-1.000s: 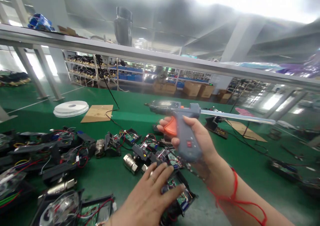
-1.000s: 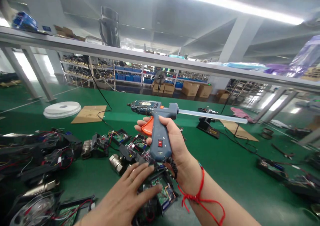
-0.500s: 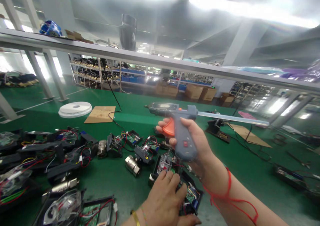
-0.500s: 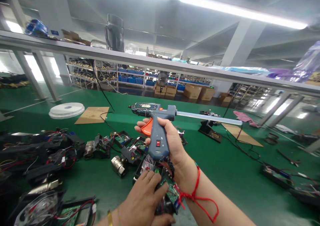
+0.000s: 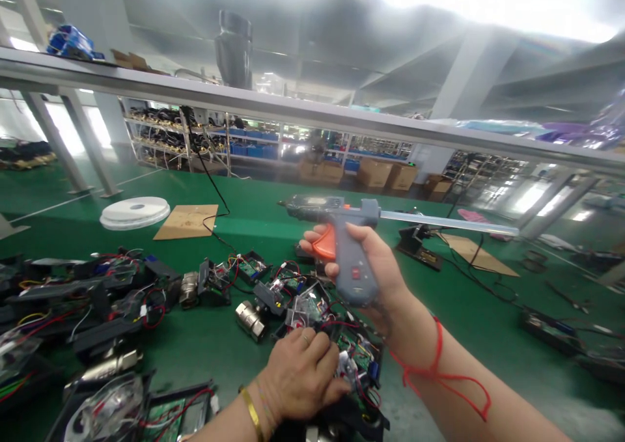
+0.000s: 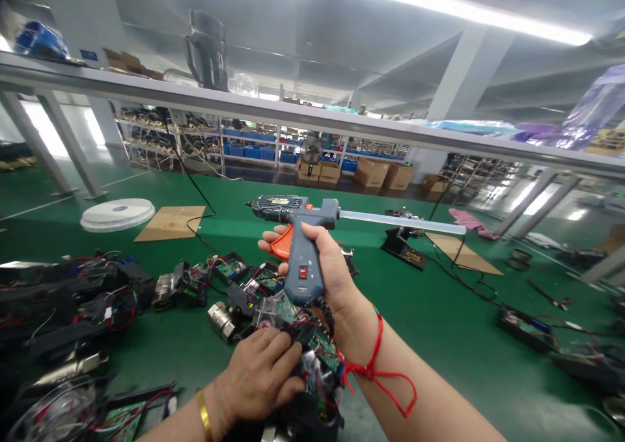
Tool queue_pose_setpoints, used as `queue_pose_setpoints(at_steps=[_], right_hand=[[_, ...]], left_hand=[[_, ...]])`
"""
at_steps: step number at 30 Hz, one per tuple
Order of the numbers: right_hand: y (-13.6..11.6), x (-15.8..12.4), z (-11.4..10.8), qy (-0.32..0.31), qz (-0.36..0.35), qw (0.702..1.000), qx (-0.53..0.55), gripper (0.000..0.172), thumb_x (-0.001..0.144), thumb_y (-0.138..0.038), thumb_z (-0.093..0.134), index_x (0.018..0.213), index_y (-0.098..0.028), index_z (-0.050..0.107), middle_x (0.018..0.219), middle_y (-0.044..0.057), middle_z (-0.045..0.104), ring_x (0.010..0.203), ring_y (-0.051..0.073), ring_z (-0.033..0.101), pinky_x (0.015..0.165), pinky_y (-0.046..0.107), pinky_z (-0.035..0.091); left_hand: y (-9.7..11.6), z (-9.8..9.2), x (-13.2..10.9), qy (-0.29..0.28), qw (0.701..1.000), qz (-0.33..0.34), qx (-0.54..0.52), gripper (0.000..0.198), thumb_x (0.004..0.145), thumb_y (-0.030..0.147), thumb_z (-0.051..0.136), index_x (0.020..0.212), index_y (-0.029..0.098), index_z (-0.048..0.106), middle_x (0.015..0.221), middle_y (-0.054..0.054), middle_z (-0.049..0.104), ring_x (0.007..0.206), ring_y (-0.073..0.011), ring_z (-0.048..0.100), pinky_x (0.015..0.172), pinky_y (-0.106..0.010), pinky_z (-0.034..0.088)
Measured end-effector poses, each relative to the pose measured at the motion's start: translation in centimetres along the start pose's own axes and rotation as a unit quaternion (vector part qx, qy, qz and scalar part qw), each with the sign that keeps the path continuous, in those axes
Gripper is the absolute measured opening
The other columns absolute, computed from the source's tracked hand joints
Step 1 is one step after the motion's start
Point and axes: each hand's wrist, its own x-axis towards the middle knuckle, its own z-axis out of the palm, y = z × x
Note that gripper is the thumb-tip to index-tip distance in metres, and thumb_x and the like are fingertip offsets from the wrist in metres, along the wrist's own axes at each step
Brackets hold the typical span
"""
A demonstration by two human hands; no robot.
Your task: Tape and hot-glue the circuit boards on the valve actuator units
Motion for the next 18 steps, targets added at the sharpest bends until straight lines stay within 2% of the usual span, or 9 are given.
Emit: queue_pose_setpoints(at_steps=[3, 5, 6, 9, 11, 13, 15, 18], right_hand=[[0.0, 0.1, 0.2, 0.004, 0.000, 1.000, -0.001, 0.038, 0.098, -0.027, 0.034, 0.099, -0.005, 0.065, 0.097, 0.017, 0.075, 0.092, 0.025, 0.074, 0.042, 0.016, 0.054], [0.0, 0.1, 0.4, 0.004, -0.004, 1.000, -0.004, 0.038, 0.098, -0.027, 0.035, 0.097, -0.006, 0.066, 0.095, 0.016, 0.075, 0.089, 0.025, 0.074, 0.041, 0.016, 0.054], [-0.1, 0.1, 0.5, 0.003, -0.005, 1.000, -0.006, 0.038, 0.098, -0.027, 0.035, 0.096, -0.006, 0.066, 0.094, 0.016, 0.075, 0.089, 0.025, 0.074, 0.041, 0.017, 0.054], [-0.2, 0.2, 0.6, 0.000, -0.004, 1.000, -0.011, 0.037, 0.097, -0.028, 0.035, 0.097, -0.006, 0.065, 0.093, 0.018, 0.075, 0.089, 0.025, 0.074, 0.042, 0.017, 0.053], [-0.2, 0.3, 0.7, -0.003, -0.001, 1.000, -0.008, 0.035, 0.096, -0.027, 0.036, 0.099, -0.007, 0.065, 0.092, 0.018, 0.075, 0.089, 0.024, 0.074, 0.042, 0.017, 0.053], [-0.2, 0.5, 0.9, -0.005, 0.001, 1.000, -0.002, 0.034, 0.096, -0.027, 0.038, 0.102, -0.007, 0.064, 0.093, 0.018, 0.075, 0.089, 0.024, 0.075, 0.042, 0.017, 0.054], [-0.1, 0.8, 1.2, -0.003, 0.006, 1.000, 0.004, 0.034, 0.096, -0.026, 0.037, 0.103, -0.006, 0.063, 0.094, 0.018, 0.075, 0.087, 0.024, 0.075, 0.041, 0.017, 0.054], [0.5, 1.4, 1.9, -0.025, 0.024, 0.999, 0.023, 0.032, 0.097, -0.028, 0.038, 0.101, -0.008, 0.062, 0.093, 0.016, 0.074, 0.085, 0.023, 0.074, 0.042, 0.019, 0.054]], left_hand=[[0.6, 0.5, 0.2, -0.036, 0.998, -0.039, 0.016, 0.038, 0.100, 0.049, 0.036, 0.081, 0.022, 0.053, 0.077, -0.001, 0.057, 0.068, -0.0210, 0.055, 0.057, -0.035, 0.042], [1.1, 0.1, 0.2, -0.063, 0.995, -0.076, 0.024, 0.035, 0.099, 0.050, 0.041, 0.084, 0.021, 0.054, 0.079, -0.002, 0.058, 0.068, -0.0208, 0.057, 0.056, -0.034, 0.042], [1.3, -0.2, 0.2, -0.074, 0.994, -0.083, 0.023, 0.037, 0.097, 0.055, 0.043, 0.092, 0.020, 0.056, 0.081, -0.002, 0.059, 0.069, -0.0206, 0.058, 0.057, -0.034, 0.043], [1.8, -1.1, -0.5, -0.111, 0.993, -0.028, -0.005, 0.067, 0.085, 0.078, 0.045, 0.125, 0.025, 0.050, 0.091, 0.000, 0.060, 0.075, -0.0206, 0.060, 0.062, -0.034, 0.047], [2.0, -0.8, -1.1, -0.141, 0.990, 0.019, -0.025, 0.070, 0.079, 0.081, 0.051, 0.126, 0.029, 0.048, 0.095, 0.001, 0.060, 0.077, -0.0208, 0.061, 0.063, -0.034, 0.049], [2.4, 0.4, -1.5, -0.165, 0.985, 0.034, -0.035, 0.060, 0.079, 0.076, 0.058, 0.116, 0.030, 0.052, 0.095, 0.001, 0.060, 0.073, -0.0207, 0.062, 0.058, -0.034, 0.049], [3.1, 2.2, -1.6, -0.178, 0.983, 0.019, -0.031, 0.053, 0.079, 0.072, 0.062, 0.108, 0.028, 0.056, 0.090, 0.000, 0.061, 0.067, -0.0214, 0.063, 0.052, -0.034, 0.048], [4.8, 4.9, -0.3, -0.185, 0.982, 0.000, -0.025, 0.033, 0.090, 0.050, 0.063, 0.107, 0.022, 0.060, 0.085, -0.003, 0.062, 0.065, -0.0181, 0.062, 0.052, -0.030, 0.050]])
